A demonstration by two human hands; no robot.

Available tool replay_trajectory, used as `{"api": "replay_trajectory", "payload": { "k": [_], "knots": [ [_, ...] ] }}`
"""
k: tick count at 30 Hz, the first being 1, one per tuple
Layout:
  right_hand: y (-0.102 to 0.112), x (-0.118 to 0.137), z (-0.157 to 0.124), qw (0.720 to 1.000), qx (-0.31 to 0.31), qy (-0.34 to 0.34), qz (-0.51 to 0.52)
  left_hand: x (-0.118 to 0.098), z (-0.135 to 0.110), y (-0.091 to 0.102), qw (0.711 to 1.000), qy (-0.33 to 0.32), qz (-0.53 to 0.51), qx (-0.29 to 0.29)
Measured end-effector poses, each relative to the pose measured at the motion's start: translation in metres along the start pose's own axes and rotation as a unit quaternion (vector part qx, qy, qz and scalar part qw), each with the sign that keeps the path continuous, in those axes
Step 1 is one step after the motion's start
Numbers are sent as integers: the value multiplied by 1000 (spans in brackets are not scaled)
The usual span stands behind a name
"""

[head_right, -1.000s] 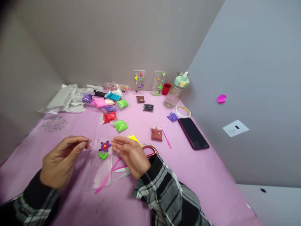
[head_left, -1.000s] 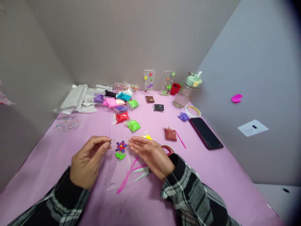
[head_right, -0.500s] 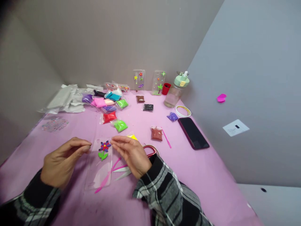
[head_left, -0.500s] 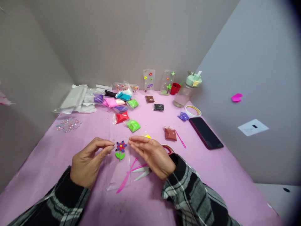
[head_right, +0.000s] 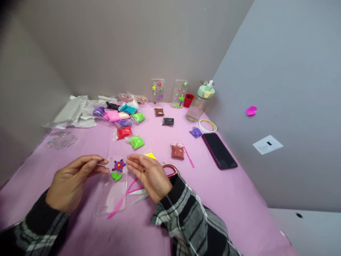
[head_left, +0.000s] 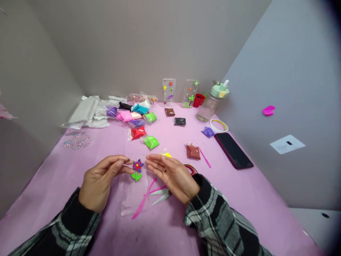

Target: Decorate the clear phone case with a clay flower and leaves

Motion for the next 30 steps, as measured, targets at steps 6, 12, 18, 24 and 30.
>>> {"api": "replay_trajectory", "payload": {
  "k": [6,12,18,24,30],
  "knots": [
    [-2,-2,0,1000,22,-16,7,2,-2,-8,994,98,-48,23],
    [-2,-1,2,999,40,1,0,0,-4,-13,985,148,-82,20],
    [-5,0,-1,999,40,-8,7,-1,-3,-13,985,146,-84,41],
    [-6,1,-3,999,40,-22,16,-4,-6,-15,986,123,-76,82],
    [-6,-3,-2,999,43,-30,9,-3,-6,-15,983,129,-98,91]
  ]
}}
Point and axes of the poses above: each hand's wrist, its own z-axis towards the middle knuckle, its own y-axis out of the back of the hand, x = y × z, the point moved 5 cm from there along z, towards the middle knuckle, and after that the axes turned 7 degrees about -x, right-handed, at the moved point
